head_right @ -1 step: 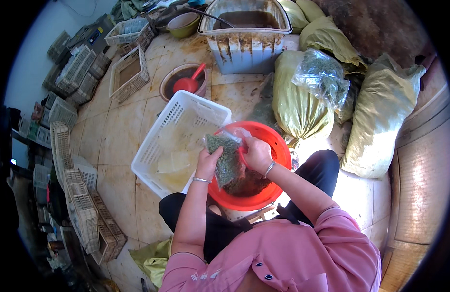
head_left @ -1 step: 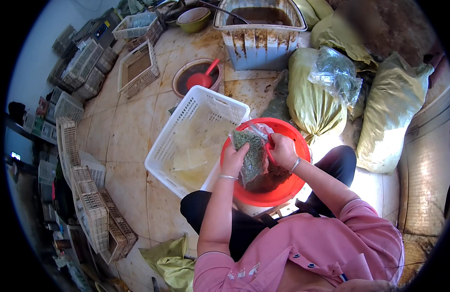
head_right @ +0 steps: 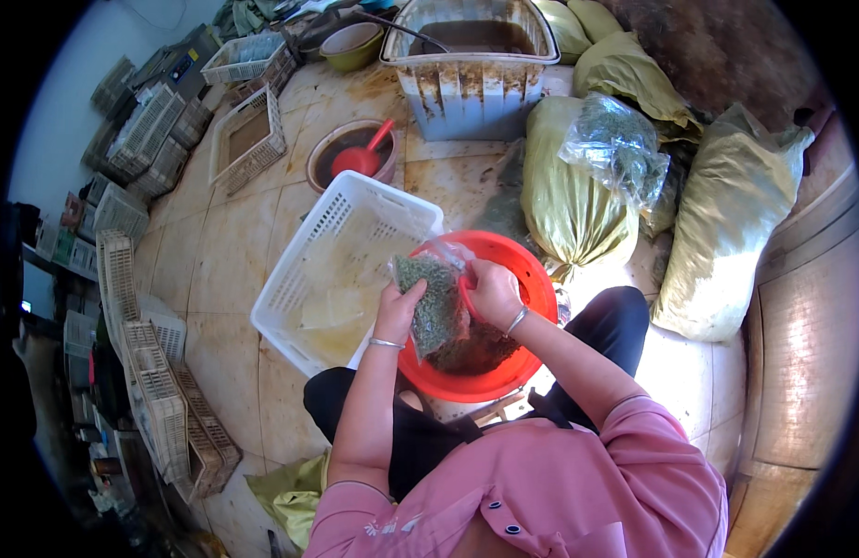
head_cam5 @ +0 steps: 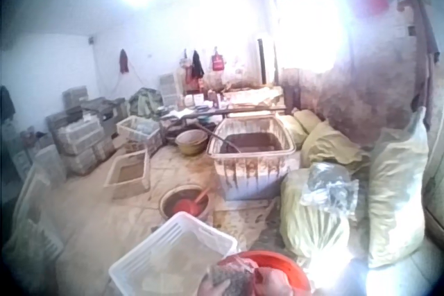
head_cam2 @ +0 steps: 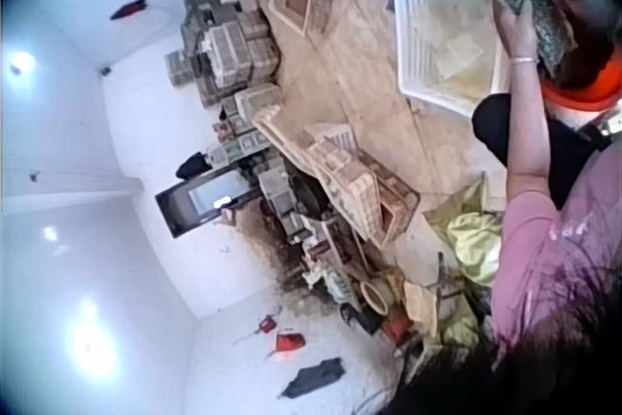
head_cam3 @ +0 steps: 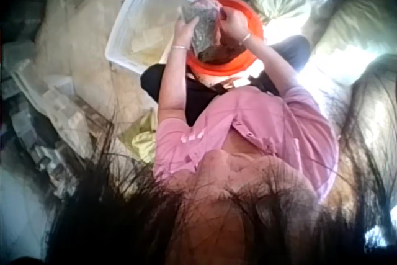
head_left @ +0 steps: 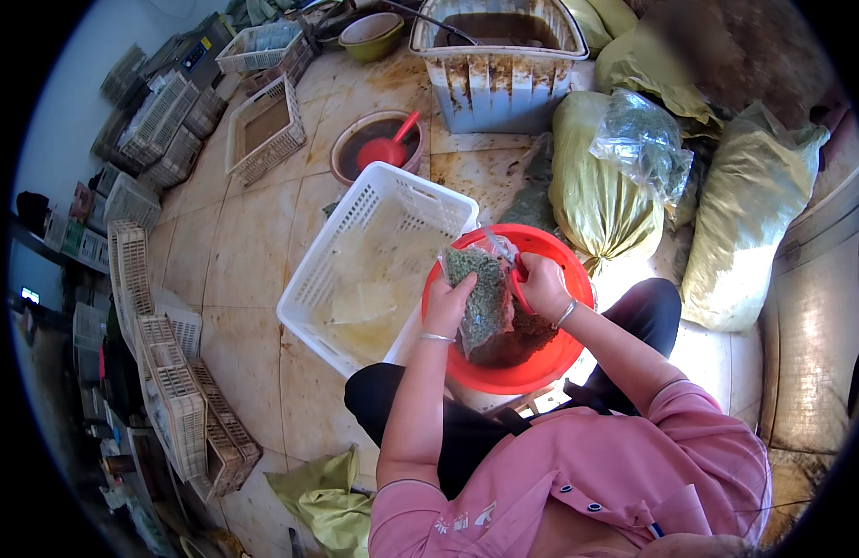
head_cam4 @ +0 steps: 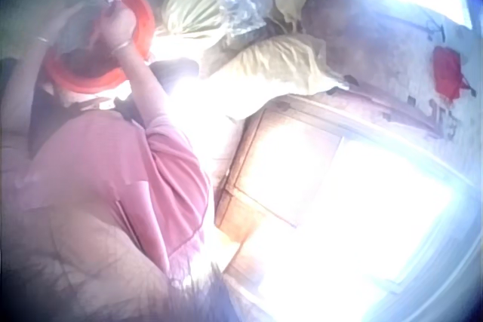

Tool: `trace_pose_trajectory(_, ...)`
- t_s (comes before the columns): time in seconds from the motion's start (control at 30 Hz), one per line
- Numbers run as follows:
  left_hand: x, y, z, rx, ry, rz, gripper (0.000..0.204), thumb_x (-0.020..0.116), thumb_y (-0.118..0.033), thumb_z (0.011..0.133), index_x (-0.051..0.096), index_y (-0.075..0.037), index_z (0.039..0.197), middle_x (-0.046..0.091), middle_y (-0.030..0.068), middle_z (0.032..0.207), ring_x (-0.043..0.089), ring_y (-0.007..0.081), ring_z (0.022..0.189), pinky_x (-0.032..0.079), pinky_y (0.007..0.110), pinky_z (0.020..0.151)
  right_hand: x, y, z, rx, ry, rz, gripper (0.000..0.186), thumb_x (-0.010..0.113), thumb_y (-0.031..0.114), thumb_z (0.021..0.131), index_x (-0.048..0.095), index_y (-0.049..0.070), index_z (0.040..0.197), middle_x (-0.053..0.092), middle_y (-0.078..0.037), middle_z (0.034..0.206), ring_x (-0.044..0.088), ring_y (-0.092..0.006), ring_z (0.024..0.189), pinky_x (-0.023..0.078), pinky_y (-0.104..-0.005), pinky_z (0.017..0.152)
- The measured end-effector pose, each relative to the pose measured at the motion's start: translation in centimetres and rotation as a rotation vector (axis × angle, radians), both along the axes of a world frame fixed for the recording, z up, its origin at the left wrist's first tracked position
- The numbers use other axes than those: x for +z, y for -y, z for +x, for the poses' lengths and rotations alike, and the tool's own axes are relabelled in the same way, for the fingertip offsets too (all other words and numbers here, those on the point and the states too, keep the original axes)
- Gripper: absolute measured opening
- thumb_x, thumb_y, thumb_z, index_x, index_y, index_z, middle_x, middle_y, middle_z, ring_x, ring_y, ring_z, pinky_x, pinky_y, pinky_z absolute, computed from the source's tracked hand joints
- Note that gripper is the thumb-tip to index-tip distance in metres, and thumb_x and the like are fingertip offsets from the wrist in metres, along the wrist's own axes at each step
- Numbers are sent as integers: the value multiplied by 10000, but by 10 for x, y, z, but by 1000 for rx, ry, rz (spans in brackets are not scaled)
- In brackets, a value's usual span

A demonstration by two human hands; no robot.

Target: The person sits on the floor and uses scissors to cut dried green herbs from plastic bags into a red bucket. They repeatedly pick up bags from a white basket, cut the herbs, and place the empty bags back into the basket.

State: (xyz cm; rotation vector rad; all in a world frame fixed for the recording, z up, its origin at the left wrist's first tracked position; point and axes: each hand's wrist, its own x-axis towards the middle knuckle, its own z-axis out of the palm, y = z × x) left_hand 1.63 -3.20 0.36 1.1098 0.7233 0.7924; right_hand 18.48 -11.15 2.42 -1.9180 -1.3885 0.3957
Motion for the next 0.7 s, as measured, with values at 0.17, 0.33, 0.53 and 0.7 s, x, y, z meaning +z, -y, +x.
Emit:
trace_pose_trajectory(0.17,11,1,-2,26,31,-120,265,586,-86,884,569,21,1126,639,49,1022,599,138,919,465,293,827,0,-5,-2,67,-503,-127,176,646,160,734,633,11,827,625,-145,669,631,-239,616,490,-336,607)
trace_pose_trajectory(0.33,-3,-4,-2,143,-45,89,248,595,-56,864,575,24,1098,652,73,1000,612,160,906,472,299,820,16,-2,-14,93,-570,-11,193,657,127,710,621,-20,830,587,-110,618,591,-144,588,482,-313,583)
trace_pose_trajectory(0.53,5,-2,0,138,-228,184,312,633,-15,804,569,20,1107,648,87,1009,606,163,925,468,298,836,18,1,-14,133,-712,-21,152,654,118,757,615,-21,807,592,-26,634,575,-97,595,466,-266,539)
trace_pose_trajectory(0.7,13,7,-4,153,-12,113,411,599,32,748,537,26,1155,640,110,1045,605,173,969,464,307,859,16,2,-11,112,-885,-89,185,680,142,786,617,-23,844,603,-13,675,572,-84,590,466,-236,524)
